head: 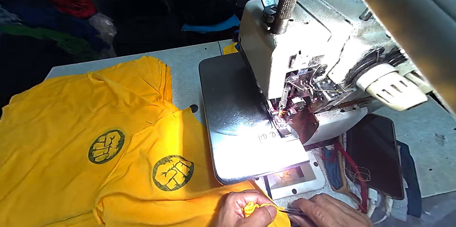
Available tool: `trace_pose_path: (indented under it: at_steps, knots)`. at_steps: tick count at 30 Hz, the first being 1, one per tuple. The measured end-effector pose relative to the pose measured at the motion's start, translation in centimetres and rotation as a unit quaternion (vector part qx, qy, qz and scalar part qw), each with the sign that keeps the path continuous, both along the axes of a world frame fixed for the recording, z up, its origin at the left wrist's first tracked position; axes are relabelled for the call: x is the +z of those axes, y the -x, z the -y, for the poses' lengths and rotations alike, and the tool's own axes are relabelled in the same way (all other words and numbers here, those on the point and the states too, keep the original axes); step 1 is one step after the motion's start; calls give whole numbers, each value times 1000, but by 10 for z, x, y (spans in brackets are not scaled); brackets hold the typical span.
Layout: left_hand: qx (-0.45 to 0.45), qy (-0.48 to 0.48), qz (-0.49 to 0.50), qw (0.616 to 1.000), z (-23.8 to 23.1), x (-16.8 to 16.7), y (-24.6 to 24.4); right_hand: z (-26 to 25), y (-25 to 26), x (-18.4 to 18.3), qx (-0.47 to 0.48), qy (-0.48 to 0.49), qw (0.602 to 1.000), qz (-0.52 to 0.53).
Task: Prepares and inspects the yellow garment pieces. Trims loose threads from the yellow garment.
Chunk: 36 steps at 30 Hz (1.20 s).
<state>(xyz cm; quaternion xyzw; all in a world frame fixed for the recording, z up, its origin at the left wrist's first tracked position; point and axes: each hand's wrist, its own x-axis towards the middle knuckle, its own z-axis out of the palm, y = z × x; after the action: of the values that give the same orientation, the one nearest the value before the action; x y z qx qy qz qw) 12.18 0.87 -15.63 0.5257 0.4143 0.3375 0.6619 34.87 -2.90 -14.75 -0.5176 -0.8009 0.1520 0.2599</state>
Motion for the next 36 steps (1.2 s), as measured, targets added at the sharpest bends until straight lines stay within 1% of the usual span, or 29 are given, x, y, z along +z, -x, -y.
trace_pose_path:
  at_steps: [6, 14, 18, 20, 23, 27, 29, 31, 33, 34, 36]
  knots:
    - [-5, 6, -7, 1000, -1, 0, 1, -2, 1, -5, 3, -2, 1000, -10]
    - [-3, 8, -3, 1000, -1, 2, 0, -2, 7, -9, 17, 27, 999, -28]
    - [9, 11, -12, 1000, 1, 4, 0, 1, 8, -13, 4, 21, 996, -92]
    - [15, 7, -14, 1000, 1, 4, -1, 1, 7, -10, -12, 44, 989, -138]
    - [15, 0, -1, 1000, 1, 3, -1, 0, 4, 1, -19, 145, 961, -233]
    - [-1, -14, 10, 1000, 1, 0, -1, -5, 7, 13, -52, 301, 891, -335]
    - [-3, -12, 14, 1000, 1, 0, -1, -8, 13, 16, -71, 336, 861, -375]
    - [1, 2, 19, 1000, 2, 1, -2, -10, 18, 17, -84, 350, 846, -394]
    - [9, 9, 24, 1000, 2, 2, -3, -11, 19, 16, -79, 343, 852, -387]
    - [11, 6, 23, 1000, 2, 3, -3, -10, 20, 15, -65, 330, 865, -374]
    - [14, -14, 19, 1000, 3, 1, -2, -7, 21, 12, -30, 269, 908, -319]
